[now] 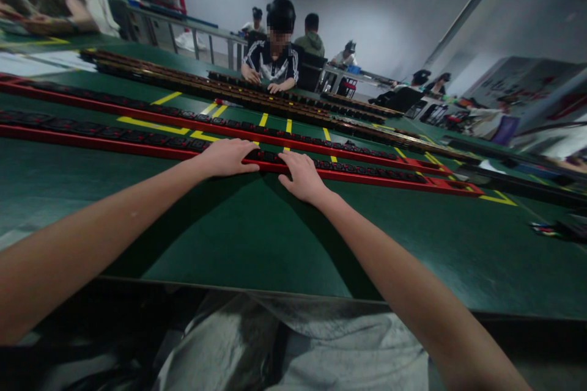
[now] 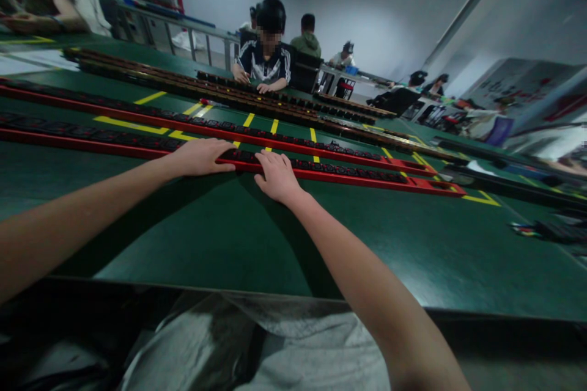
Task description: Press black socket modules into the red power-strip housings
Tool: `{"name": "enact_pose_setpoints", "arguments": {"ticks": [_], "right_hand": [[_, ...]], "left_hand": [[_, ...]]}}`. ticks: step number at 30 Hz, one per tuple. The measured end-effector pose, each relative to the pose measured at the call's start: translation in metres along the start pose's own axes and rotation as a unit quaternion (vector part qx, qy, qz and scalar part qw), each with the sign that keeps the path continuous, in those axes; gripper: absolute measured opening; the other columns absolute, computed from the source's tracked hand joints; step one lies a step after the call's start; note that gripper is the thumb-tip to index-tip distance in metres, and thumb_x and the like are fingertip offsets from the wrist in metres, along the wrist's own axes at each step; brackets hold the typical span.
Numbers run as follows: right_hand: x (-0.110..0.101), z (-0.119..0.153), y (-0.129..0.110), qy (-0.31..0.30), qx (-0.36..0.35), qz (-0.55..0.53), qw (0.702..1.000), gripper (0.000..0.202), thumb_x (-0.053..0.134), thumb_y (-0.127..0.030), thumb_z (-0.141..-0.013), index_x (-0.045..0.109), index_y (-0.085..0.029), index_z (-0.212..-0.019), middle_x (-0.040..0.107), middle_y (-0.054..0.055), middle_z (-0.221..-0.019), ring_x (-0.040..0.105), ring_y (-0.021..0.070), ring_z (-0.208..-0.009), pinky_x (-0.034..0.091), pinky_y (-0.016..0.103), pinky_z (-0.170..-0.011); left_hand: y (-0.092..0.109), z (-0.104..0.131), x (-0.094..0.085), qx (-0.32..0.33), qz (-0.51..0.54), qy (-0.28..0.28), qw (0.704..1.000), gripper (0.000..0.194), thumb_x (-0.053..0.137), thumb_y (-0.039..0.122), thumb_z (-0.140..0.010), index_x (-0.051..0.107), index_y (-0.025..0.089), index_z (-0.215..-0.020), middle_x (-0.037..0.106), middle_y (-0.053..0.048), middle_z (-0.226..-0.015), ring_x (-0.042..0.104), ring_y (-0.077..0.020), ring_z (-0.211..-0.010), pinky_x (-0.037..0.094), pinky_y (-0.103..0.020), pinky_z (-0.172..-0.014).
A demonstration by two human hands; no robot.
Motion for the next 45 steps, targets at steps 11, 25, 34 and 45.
{"name": "enact_pose_setpoints", "arguments": {"ticks": [11, 25, 34, 45], "right_hand": [[-0.0002, 0.0009, 0.0, 0.002, -0.005, 0.004, 1.0, 0.058, 0.06, -0.027, -0.095, 0.049, -0.012, -0.15, 0.049, 0.016, -0.156, 0.043, 0.0302, -0.146, 0.025, 0.052, -0.124], [-0.0011, 0.0009, -0.0011, -0.002, 0.0, 0.003, 1.0, 0.057, 0.061, -0.026, -0.095, 0.049, -0.013, -0.149, 0.049, 0.016, -0.156, 0.042, 0.0306, -0.146, 0.025, 0.054, -0.124], [-0.0016, 0.001, -0.0009, -0.002, -0.004, -0.003, 1.0, 0.057, 0.06, -0.027, -0.096, 0.049, -0.013, -0.15, 0.048, 0.016, -0.156, 0.042, 0.0311, -0.147, 0.024, 0.055, -0.125], [-0.0018, 0.0012, -0.0007, -0.009, 0.0, -0.002, 1.0, 0.057, 0.06, -0.029, -0.096, 0.049, -0.015, -0.15, 0.049, 0.015, -0.156, 0.041, 0.0306, -0.147, 0.024, 0.055, -0.125]], "left_hand": [[-0.0002, -0.0005, -0.0004, 0.003, 0.005, 0.002, 1.0, 0.07, 0.047, 0.067, -0.092, 0.054, 0.02, -0.144, 0.065, -0.015, -0.135, 0.062, -0.0344, -0.119, 0.051, -0.041, -0.09], [0.0001, 0.0007, -0.0008, -0.003, 0.004, -0.001, 1.0, 0.069, 0.048, 0.067, -0.093, 0.053, 0.022, -0.144, 0.066, -0.013, -0.135, 0.063, -0.0328, -0.119, 0.05, -0.038, -0.091], [0.0004, 0.0005, -0.0018, -0.003, 0.001, 0.003, 1.0, 0.067, 0.048, 0.066, -0.093, 0.054, 0.021, -0.143, 0.066, -0.014, -0.135, 0.063, -0.0329, -0.118, 0.051, -0.039, -0.089], [-0.0007, 0.0003, -0.0002, -0.006, 0.01, -0.001, 1.0, 0.069, 0.049, 0.066, -0.093, 0.052, 0.022, -0.146, 0.064, -0.013, -0.138, 0.061, -0.0328, -0.122, 0.05, -0.039, -0.093]]}}
Point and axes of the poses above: each hand's wrist, its own z-axis away from the middle knuckle, its own x-axis out of the palm, y = z × x, the point moved 9 cm from there along -z, towards the middle knuckle
